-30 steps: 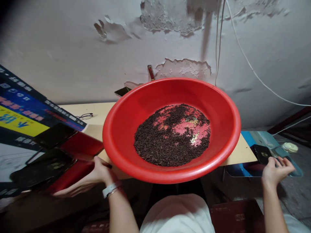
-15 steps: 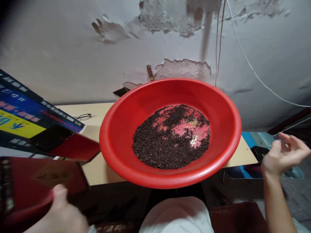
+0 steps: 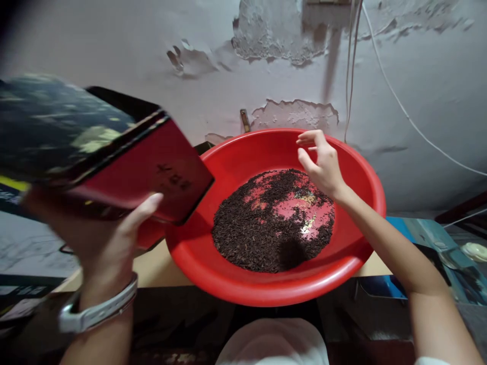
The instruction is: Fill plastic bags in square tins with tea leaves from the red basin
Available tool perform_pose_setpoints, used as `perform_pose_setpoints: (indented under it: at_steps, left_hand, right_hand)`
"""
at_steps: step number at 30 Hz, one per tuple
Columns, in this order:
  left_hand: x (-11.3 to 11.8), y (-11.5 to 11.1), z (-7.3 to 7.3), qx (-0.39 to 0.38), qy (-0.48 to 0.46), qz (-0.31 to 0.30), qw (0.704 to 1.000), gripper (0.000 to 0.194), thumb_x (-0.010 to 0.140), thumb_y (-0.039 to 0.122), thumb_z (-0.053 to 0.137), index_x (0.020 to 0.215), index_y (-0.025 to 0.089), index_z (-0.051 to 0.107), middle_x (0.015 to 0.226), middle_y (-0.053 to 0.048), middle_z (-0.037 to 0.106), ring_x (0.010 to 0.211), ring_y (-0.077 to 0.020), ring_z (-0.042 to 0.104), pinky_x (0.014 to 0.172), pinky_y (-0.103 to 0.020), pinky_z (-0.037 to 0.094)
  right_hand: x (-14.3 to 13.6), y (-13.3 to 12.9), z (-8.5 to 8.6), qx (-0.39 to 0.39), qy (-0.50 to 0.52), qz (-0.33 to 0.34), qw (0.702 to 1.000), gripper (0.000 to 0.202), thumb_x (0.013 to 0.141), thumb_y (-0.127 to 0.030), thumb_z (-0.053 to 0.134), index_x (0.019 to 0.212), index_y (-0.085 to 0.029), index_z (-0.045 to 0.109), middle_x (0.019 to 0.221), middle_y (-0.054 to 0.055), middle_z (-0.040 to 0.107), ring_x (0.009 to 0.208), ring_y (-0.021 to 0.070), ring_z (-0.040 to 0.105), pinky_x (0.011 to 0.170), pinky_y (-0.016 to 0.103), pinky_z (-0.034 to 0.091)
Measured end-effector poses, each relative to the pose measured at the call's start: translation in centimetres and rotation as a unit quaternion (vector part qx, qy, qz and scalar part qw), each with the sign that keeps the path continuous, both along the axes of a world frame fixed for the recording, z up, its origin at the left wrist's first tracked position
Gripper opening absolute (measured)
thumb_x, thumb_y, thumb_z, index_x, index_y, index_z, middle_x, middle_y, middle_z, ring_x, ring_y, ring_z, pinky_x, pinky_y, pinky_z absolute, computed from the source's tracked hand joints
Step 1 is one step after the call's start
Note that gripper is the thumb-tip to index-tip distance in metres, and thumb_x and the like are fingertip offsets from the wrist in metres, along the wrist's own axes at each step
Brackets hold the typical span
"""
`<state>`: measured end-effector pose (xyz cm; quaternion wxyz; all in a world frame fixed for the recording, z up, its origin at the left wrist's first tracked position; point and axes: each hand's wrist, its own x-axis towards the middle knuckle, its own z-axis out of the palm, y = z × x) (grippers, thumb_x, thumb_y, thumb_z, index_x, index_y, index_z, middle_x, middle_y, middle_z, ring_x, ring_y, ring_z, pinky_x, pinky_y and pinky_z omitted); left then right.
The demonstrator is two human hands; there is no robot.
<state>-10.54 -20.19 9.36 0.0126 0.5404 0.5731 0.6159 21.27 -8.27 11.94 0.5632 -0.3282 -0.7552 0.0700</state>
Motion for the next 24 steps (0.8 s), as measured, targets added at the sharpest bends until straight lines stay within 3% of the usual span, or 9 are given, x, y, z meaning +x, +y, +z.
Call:
perform_pose_setpoints:
  at_steps: [1,4,9,12,16,20,24]
  left_hand:
    - [0.7,1.4,0.4,0.036,-0.021,-0.009,0.999,0.074,0.064,0.041,0.078,0.12,0.033,0.03,0.127,-0.004,0.048,0.126,-0.0273,0.048,0.103,-0.05,0.048]
    - [2.1,5.2,0.5,0.024,-0.042,-0.048,0.998,0.077,0.048,0.043,0.083,0.108,0.025,0.038,0.117,-0.005,0.05,0.115,-0.0281,0.053,0.089,-0.048,0.056]
    - [3.9,9.6,-0.9,-0.041,0.038,-0.146,0.988,0.091,0.047,0.04,0.086,0.123,0.025,0.038,0.121,-0.008,0.05,0.118,-0.0304,0.051,0.095,-0.047,0.05]
    - [5.2,10.9,-1.6,-0.069,0.072,-0.207,0.973,0.1,0.046,0.039,0.088,0.13,0.026,0.036,0.128,-0.009,0.049,0.123,-0.0335,0.048,0.101,-0.05,0.044]
    - [6.6,12.3,-2.3,-0.086,0.083,-0.263,0.957,0.103,0.044,0.038,0.089,0.131,0.024,0.036,0.13,-0.011,0.048,0.124,-0.0347,0.047,0.103,-0.052,0.04]
    - [7.7,13.8,-3.2,-0.122,0.082,-0.298,0.943,0.104,0.042,0.037,0.089,0.129,0.021,0.035,0.127,-0.011,0.048,0.121,-0.0345,0.048,0.102,-0.051,0.04]
    - [9.0,16.3,-4.7,-0.164,0.066,-0.33,0.927,0.099,0.042,0.036,0.089,0.122,0.019,0.034,0.121,-0.011,0.05,0.117,-0.0337,0.05,0.1,-0.05,0.041]
  right_hand:
    - [-0.7,0.4,0.5,-0.003,-0.009,0.014,1.0,0.02,0.085,-0.028,0.054,0.104,-0.021,0.053,0.101,0.004,0.062,0.097,0.0184,0.061,0.087,0.039,0.051]
    - [-2.5,1.6,2.4,0.011,-0.043,0.043,0.998,0.027,0.087,-0.036,0.053,0.11,-0.022,0.052,0.112,0.004,0.058,0.107,0.021,0.058,0.09,0.043,0.051]
    - [-3.7,4.8,5.7,0.028,-0.142,0.072,0.987,0.051,0.083,-0.051,0.059,0.123,-0.022,0.048,0.128,0.004,0.05,0.123,0.0282,0.048,0.1,0.055,0.042]
    - [-3.5,6.8,6.0,0.018,-0.197,0.099,0.975,0.059,0.076,-0.055,0.066,0.122,-0.022,0.05,0.126,0.004,0.052,0.124,0.0292,0.047,0.104,0.057,0.038]
    - [-2.4,8.3,5.0,-0.027,-0.245,0.116,0.962,0.053,0.071,-0.056,0.071,0.107,-0.02,0.058,0.107,0.003,0.061,0.108,0.0256,0.057,0.1,0.058,0.042]
    - [0.0,7.6,4.6,-0.042,-0.249,0.1,0.963,0.044,0.065,-0.05,0.077,0.089,-0.017,0.061,0.087,0.0,0.062,0.093,0.0225,0.061,0.094,0.055,0.046]
    - [3.9,4.2,6.3,-0.08,-0.254,0.08,0.96,0.038,0.066,-0.045,0.075,0.078,-0.012,0.059,0.073,-0.005,0.057,0.081,0.0142,0.062,0.085,0.044,0.051]
